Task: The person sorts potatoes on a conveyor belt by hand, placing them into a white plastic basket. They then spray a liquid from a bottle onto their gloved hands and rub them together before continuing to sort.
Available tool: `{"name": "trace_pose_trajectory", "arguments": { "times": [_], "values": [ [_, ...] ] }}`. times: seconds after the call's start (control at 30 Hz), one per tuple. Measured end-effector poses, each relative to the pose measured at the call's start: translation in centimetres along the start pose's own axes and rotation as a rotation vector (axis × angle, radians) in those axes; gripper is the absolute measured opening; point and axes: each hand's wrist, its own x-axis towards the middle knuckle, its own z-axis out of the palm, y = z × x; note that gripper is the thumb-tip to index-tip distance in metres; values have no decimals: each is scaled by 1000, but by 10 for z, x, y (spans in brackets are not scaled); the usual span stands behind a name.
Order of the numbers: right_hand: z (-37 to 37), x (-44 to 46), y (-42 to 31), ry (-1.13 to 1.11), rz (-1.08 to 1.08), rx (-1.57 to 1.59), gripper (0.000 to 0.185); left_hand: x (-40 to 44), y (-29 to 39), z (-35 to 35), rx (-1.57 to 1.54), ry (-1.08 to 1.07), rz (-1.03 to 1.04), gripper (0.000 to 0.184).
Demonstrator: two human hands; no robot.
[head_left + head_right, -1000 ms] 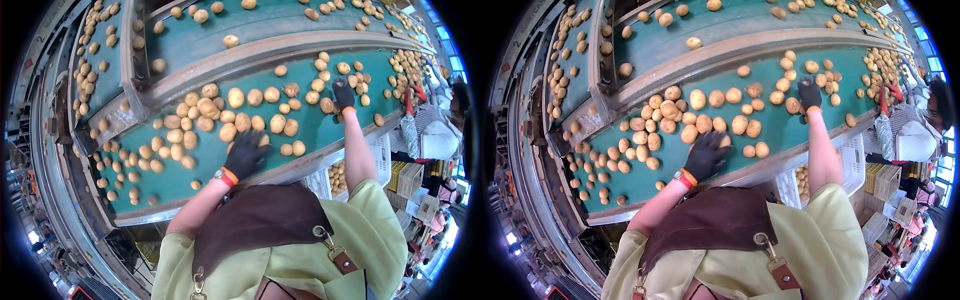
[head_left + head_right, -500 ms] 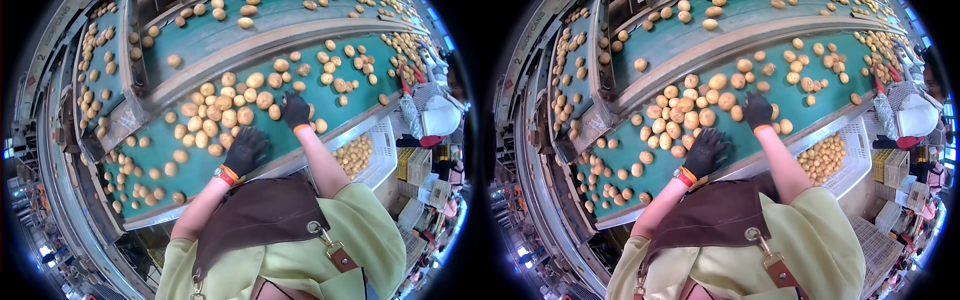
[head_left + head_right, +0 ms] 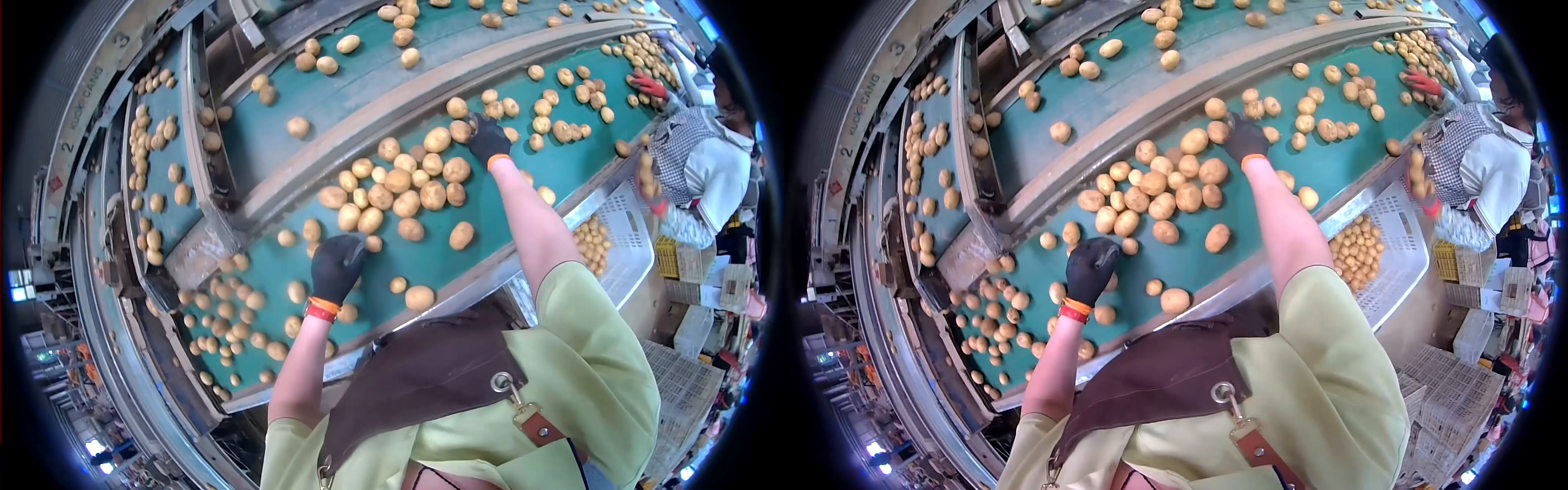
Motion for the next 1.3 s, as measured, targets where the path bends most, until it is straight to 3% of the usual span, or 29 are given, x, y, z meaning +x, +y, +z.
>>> {"name": "trace_pose_trajectory", "arguments": {
  "times": [0.07, 0.13, 0.17, 0.2, 0.27, 0.3, 0.33, 0.4, 0.47, 0.53, 0.57, 0.63, 0.73, 0.8, 0.87, 0.9, 0.93, 1.0, 1.03, 1.07, 1.1, 1.13, 1.17, 1.2, 1.23, 1.27, 1.3],
  "values": [
    [-10, 6, -7, -151, 121, 0, 60, 44, 7, 6, -27, -36, -7, 19],
    [15, 3, 28, -221, 49, 181, 59, 96, 16, 27, -36, -103, 226, 25],
    [-5, -12, 26, -238, -92, 308, 48, 123, 17, 50, -36, -70, 369, 26],
    [-28, -32, 24, -361, 105, 738, 27, 150, 19, 78, -40, -39, 510, 27],
    [-89, -78, 16, -372, 343, 953, 23, 191, 31, 121, 35, -95, 560, 31],
    [-109, -106, 17, -201, 230, 791, 24, 206, 29, 138, 47, -93, 579, 32],
    [-138, -134, 39, -200, 419, 779, 24, 217, 41, 162, 64, -93, 593, 32],
    [-153, -198, 74, -199, 497, 776, 29, 236, 30, 188, 8, -109, 556, 29],
    [-143, -241, 173, -203, 293, 67, 34, 267, 46, 231, 203, -109, 283, 27],
    [-148, -252, 172, -125, 373, -24, 36, 306, 58, 202, 183, -678, 224, 24],
    [-150, -257, 159, -36, 427, -120, 39, 300, 54, 203, 215, -613, 265, 22],
    [-141, -220, 138, 75, 379, 152, 41, 295, 50, 208, 257, -553, 313, 21],
    [-112, -134, 91, 128, 133, 447, 41, 274, 18, 220, -210, -544, 47, 26],
    [-56, -77, 71, 184, 42, 411, 44, 254, 38, 143, -1059, -747, -612, 32],
    [-23, -39, 37, 224, 22, 336, 46, 228, 20, 118, -1447, -702, -628, 40],
    [-13, -21, 12, 186, 5, 337, 47, 217, 23, 98, -1437, -642, -621, 41],
    [-3, -11, -11, 144, -13, 338, 48, 207, 27, 84, -1359, -621, -493, 41],
    [6, -5, -46, 73, -45, 323, 51, 188, 39, 56, -1219, -556, -426, 40],
    [14, -11, -67, 58, -83, 250, 65, 176, 41, 45, -1213, -537, -424, 40],
    [20, -21, -86, -88, 15, 375, 50, 169, 44, 38, -965, -451, -195, 40],
    [18, -32, -100, -139, -54, 396, 50, 162, 47, 30, -712, -361, 24, 39],
    [15, -43, -108, -190, -121, 414, 51, 153, 51, 23, -709, -348, 31, 39],
    [12, -39, -107, -207, -130, 421, 51, 157, 57, 19, -1001, -358, -206, 35],
    [9, -44, -107, -454, -20, 969, 45, 152, 55, 13, -1295, -361, -410, 31],
    [6, -56, -101, -710, 110, 1516, 44, 148, 49, 9, -1160, -408, -393, 41],
    [64, -80, -76, -854, 319, 2034, 51, 143, 53, 0, -1163, -413, -381, 41],
    [27, -88, -82, -724, 55, 1822, 51, 141, 67, -8, -1278, -409, -352, 48]
  ]
}}
